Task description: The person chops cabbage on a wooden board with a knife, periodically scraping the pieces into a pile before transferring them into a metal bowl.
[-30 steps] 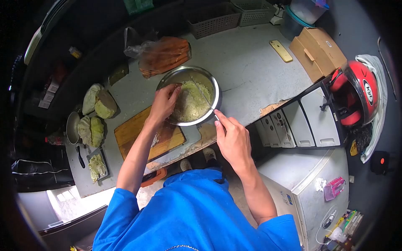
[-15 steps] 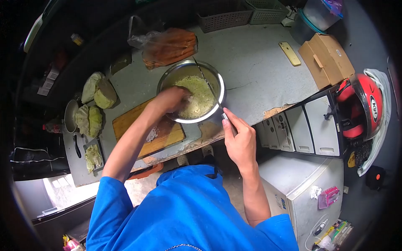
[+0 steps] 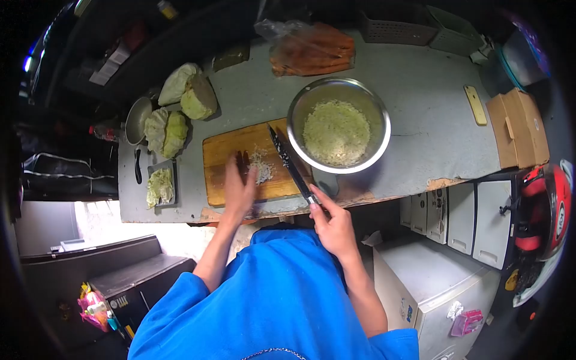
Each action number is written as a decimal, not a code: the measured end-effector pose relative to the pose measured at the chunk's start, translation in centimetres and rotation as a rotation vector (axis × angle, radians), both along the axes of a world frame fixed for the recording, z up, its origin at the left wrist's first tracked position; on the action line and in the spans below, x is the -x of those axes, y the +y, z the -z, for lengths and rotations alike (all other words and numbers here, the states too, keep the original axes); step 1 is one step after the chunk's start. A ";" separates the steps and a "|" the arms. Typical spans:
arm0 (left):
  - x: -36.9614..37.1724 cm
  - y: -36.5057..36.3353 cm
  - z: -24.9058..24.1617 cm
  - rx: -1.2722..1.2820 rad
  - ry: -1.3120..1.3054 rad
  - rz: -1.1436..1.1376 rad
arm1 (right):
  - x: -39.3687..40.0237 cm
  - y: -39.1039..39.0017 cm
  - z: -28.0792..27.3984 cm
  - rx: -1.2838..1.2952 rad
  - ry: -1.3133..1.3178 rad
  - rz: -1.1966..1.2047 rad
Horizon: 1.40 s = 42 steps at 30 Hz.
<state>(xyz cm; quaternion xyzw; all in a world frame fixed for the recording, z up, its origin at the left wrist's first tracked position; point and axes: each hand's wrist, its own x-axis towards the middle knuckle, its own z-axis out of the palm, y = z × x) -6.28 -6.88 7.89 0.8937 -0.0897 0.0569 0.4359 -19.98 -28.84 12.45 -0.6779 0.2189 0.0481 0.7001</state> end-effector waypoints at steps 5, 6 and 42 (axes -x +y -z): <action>1.8 -1.5 3.7 -0.454 -0.030 0.038 | 0.3 2.7 6.4 0.283 -0.067 -0.070; 1.6 -1.8 4.0 -0.444 -0.043 0.025 | 0.4 3.3 6.3 0.262 -0.072 -0.087; -5.5 -7.2 -8.7 -0.025 -0.247 0.431 | 1.4 -5.4 -8.4 0.884 -0.182 0.230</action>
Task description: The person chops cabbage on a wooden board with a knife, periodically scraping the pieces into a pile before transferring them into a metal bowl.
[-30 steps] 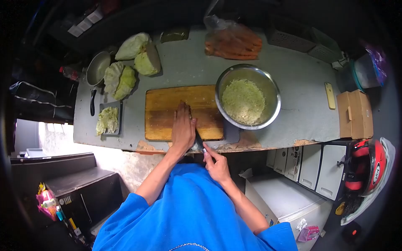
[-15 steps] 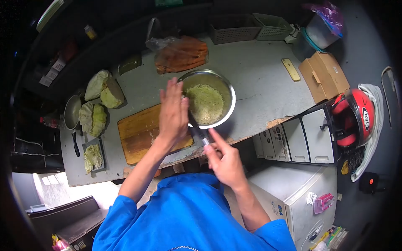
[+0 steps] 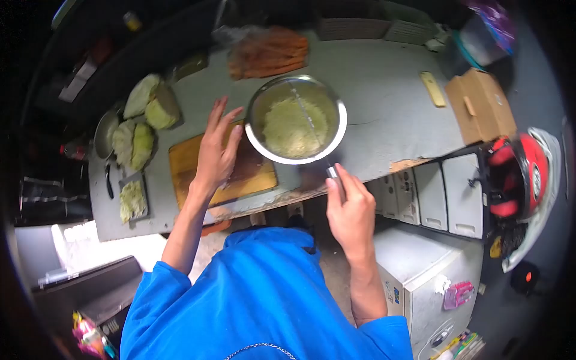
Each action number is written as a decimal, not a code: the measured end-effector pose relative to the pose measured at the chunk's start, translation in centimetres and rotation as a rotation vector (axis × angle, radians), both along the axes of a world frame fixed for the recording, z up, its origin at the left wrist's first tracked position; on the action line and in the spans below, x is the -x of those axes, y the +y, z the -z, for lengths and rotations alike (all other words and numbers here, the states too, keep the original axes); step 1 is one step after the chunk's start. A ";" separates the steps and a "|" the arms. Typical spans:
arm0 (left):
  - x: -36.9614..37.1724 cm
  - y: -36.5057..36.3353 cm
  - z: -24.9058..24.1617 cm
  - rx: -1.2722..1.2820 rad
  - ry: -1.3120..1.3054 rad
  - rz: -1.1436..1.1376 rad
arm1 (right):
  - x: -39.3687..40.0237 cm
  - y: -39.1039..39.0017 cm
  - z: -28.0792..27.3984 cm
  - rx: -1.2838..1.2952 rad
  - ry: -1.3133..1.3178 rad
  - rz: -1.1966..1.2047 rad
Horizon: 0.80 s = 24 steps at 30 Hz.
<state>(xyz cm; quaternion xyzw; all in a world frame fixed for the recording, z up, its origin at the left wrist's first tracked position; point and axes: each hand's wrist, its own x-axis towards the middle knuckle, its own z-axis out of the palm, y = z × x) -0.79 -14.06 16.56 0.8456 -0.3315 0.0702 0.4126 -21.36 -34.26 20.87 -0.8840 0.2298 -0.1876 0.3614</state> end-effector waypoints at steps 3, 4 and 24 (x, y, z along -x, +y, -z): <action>2.2 6.7 4.7 -0.039 0.216 -0.314 | -0.4 2.8 0.6 -0.097 0.038 -0.112; 3.3 8.1 6.8 -0.052 0.223 -0.332 | -0.8 4.3 2.1 -0.131 -0.006 -0.184; 5.0 8.1 12.0 -0.500 0.098 -0.247 | -0.6 14.2 12.9 -1.173 0.344 -0.290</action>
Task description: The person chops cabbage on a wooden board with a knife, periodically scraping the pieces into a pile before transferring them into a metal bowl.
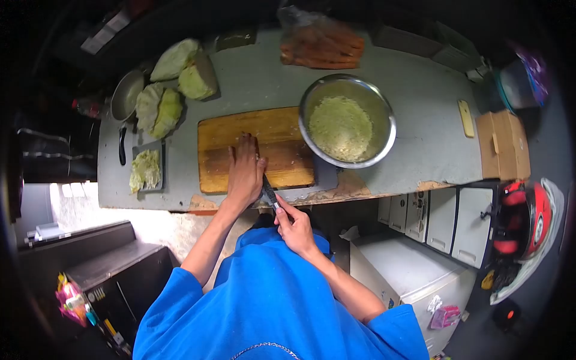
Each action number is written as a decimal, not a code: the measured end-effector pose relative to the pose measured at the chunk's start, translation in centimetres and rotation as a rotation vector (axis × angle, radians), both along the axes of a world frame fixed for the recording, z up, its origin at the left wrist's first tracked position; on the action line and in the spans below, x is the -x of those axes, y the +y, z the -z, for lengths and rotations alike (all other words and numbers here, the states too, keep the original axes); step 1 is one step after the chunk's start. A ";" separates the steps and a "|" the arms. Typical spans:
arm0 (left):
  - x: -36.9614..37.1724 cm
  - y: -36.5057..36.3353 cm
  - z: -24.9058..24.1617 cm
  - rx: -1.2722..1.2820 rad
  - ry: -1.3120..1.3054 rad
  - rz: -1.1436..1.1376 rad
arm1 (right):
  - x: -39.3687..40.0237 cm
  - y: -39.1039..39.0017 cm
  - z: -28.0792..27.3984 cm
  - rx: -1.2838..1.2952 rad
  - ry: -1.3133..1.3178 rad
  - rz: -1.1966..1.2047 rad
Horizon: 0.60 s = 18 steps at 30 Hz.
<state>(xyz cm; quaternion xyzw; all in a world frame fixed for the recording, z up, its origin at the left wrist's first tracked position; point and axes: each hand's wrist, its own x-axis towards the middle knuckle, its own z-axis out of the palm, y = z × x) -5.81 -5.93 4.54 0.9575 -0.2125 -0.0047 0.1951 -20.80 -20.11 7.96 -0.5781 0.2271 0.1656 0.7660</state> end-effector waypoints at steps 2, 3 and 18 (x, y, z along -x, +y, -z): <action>-0.9 -1.0 -1.9 0.016 -0.002 0.005 | -0.2 -0.3 -1.4 0.097 -0.067 0.010; -1.4 -1.9 -3.3 0.033 -0.008 0.043 | -0.2 -0.8 -2.4 0.131 -0.136 0.028; -6.1 -14.0 -10.7 0.252 -0.054 0.389 | 1.1 -14.1 -13.6 1.283 -0.261 0.246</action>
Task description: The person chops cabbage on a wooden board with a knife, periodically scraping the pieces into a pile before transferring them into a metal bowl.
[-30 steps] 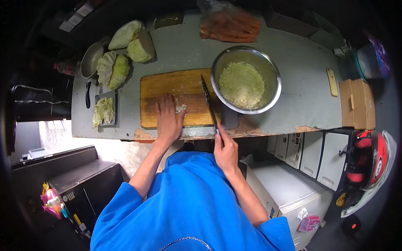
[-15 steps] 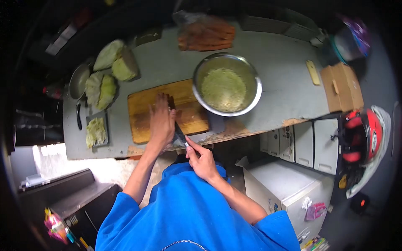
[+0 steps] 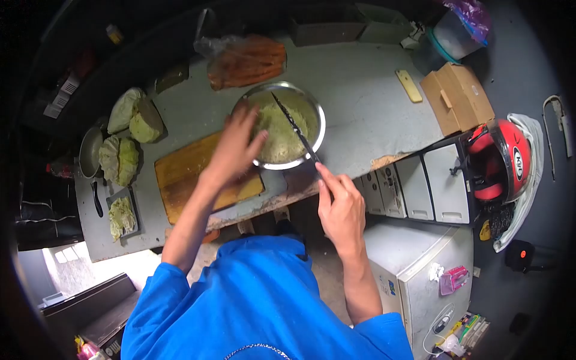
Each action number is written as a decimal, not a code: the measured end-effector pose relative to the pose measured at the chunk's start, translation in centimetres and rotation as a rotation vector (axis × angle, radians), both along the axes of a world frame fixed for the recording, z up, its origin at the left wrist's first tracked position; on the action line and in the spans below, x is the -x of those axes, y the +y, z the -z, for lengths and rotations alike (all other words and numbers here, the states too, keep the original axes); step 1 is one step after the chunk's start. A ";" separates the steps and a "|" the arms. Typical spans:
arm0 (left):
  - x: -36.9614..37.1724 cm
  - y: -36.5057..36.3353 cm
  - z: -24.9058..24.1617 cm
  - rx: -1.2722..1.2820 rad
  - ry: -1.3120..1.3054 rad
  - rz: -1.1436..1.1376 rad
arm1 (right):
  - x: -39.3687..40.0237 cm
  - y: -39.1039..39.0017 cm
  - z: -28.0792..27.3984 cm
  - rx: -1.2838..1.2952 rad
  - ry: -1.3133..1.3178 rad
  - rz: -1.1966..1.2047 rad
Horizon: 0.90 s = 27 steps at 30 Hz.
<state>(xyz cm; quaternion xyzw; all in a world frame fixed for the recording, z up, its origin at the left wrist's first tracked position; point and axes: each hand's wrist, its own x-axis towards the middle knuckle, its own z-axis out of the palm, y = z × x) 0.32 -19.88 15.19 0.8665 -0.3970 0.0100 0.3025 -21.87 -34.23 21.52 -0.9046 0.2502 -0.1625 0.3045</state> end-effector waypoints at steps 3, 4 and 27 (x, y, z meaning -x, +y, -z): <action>-1.7 4.1 -1.3 0.244 0.171 -0.099 | -0.6 -0.1 0.4 0.013 0.107 -0.038; -2.3 6.2 -0.6 0.276 0.119 -0.162 | -0.8 0.4 0.1 -0.110 0.000 -0.056; 6.5 14.7 11.9 -0.254 -0.021 -0.465 | -2.0 13.9 14.4 -1.309 0.327 -0.242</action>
